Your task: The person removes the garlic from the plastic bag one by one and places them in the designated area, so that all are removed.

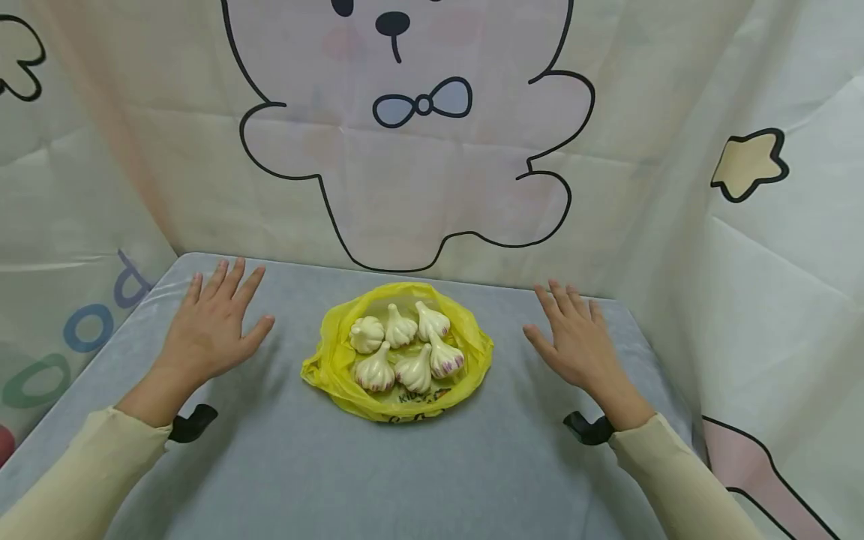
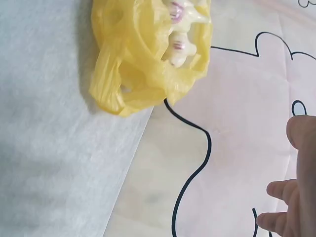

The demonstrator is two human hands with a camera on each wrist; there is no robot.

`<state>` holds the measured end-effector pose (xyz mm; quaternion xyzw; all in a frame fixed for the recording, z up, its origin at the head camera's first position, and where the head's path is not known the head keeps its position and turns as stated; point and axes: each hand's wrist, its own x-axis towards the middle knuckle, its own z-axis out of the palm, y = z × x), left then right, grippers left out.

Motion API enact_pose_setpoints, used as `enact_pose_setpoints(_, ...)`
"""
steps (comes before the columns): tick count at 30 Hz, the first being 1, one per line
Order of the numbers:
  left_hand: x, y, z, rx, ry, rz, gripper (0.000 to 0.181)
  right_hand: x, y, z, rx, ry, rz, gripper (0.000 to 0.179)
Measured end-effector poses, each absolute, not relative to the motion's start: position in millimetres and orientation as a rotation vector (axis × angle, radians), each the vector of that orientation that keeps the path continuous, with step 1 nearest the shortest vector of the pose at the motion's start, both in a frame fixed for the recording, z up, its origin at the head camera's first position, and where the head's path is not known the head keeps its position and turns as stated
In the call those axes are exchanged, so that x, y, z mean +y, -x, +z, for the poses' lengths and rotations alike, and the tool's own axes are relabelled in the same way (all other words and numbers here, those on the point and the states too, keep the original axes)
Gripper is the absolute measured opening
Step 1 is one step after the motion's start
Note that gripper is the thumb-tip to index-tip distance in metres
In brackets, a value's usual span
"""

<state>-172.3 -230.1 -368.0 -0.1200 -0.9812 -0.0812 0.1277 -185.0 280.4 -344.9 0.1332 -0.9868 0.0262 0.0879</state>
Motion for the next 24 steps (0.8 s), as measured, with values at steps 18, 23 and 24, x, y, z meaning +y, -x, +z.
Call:
enact_pose_setpoints(18,-196,169,-389,-2.837,0.384,-0.605,0.065,226,189,-348,-2.778,-0.628,0.555,0.059)
enact_pose_setpoints(23,-189,169,-402,-2.851,0.392,-0.759,0.065,215,190,-354,-2.779,-0.657,0.654,0.056)
enact_pose_setpoints(24,-187,169,-405,-2.847,0.397,-0.797,0.065,212,190,-356,-2.777,-0.667,0.673,0.056)
